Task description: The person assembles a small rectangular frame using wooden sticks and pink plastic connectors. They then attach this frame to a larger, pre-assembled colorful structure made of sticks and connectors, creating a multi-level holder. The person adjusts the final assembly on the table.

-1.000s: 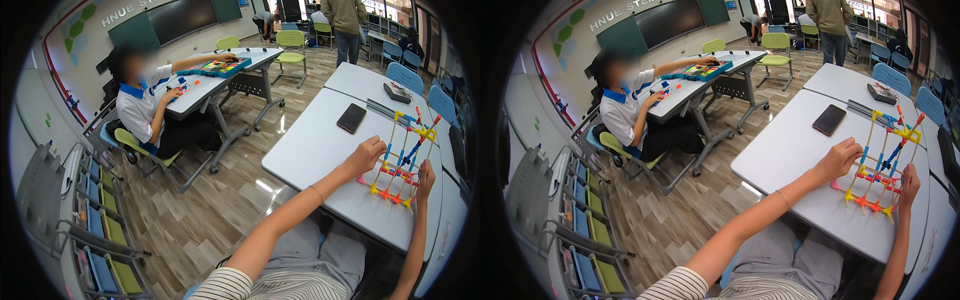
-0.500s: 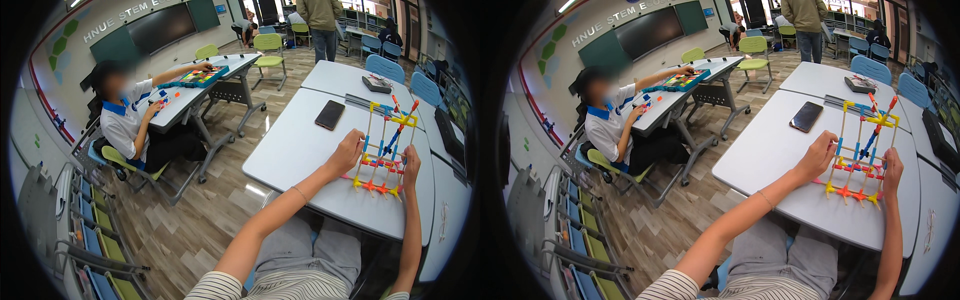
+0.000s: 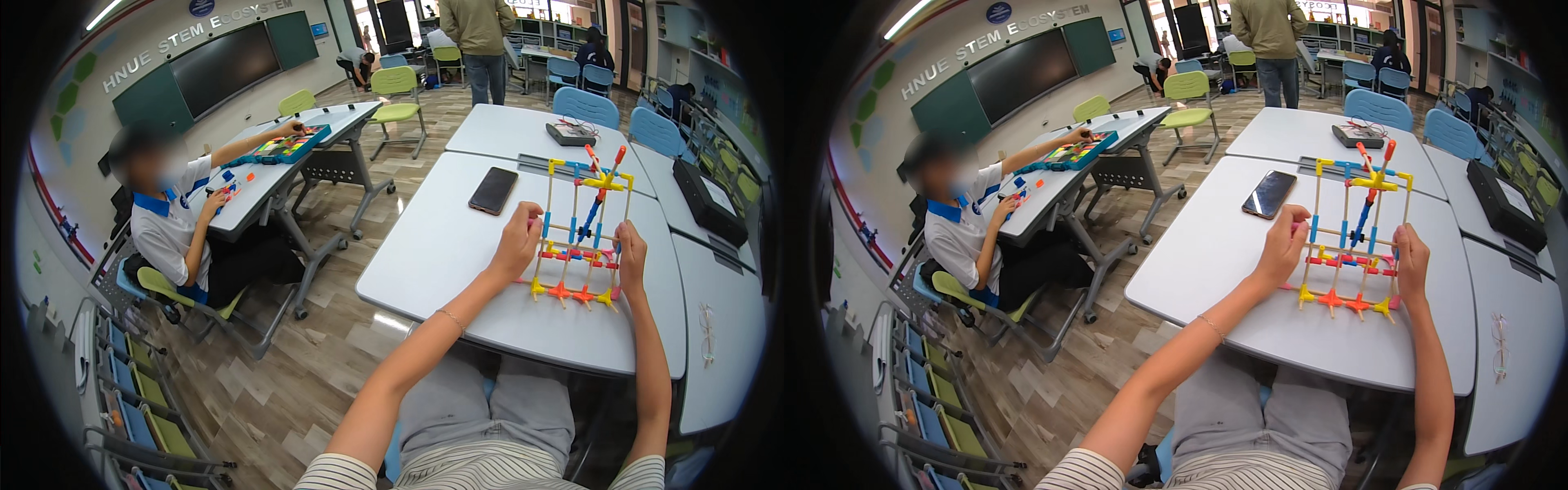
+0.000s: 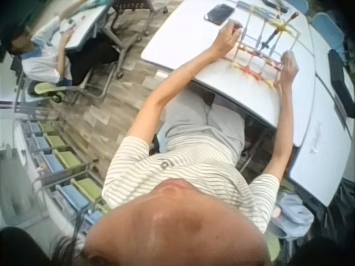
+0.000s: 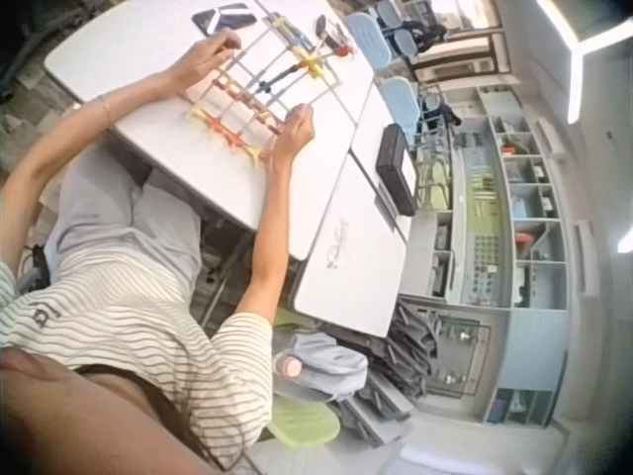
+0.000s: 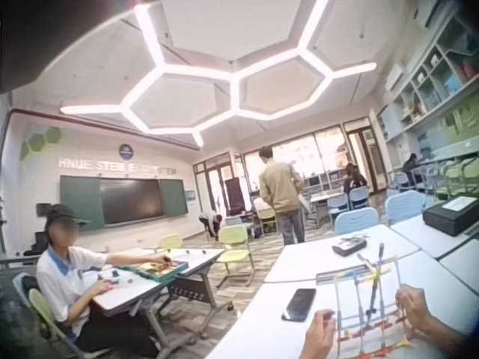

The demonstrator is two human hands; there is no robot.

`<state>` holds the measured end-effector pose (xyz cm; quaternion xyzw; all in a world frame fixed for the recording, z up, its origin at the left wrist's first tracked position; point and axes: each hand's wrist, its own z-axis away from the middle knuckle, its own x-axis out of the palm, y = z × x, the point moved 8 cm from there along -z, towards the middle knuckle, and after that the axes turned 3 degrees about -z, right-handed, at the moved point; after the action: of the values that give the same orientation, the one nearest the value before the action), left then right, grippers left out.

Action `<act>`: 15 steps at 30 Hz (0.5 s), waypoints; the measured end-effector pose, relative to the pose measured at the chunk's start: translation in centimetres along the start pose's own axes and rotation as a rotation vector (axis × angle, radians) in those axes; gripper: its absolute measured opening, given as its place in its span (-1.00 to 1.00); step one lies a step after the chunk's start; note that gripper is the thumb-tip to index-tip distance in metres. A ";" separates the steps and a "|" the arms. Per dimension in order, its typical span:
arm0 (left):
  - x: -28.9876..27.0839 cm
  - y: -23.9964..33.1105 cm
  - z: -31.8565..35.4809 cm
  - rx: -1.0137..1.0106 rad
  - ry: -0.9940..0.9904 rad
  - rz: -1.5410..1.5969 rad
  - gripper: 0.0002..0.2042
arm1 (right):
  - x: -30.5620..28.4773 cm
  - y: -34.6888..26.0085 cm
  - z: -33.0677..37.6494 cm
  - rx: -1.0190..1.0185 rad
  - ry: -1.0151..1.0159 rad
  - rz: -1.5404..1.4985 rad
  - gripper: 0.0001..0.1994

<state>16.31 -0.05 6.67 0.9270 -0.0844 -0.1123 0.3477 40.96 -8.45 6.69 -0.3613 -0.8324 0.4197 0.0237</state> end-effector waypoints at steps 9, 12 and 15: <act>0.8 -4.0 0.7 -0.308 0.012 0.224 -0.57 | 0.7 2.9 0.6 0.391 0.025 -0.499 -0.38; 1.1 -5.1 1.0 -0.344 0.001 0.230 -0.52 | 1.9 3.3 1.0 0.473 -0.052 -0.584 -0.39; 1.5 -5.4 0.9 -0.355 0.011 0.260 -0.51 | 1.9 4.1 0.8 0.440 -0.135 -0.631 -0.41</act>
<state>17.91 3.09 2.23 0.8332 -0.1804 -0.0745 0.5174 41.70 -6.21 2.74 -0.0454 -0.7924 0.5829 0.1739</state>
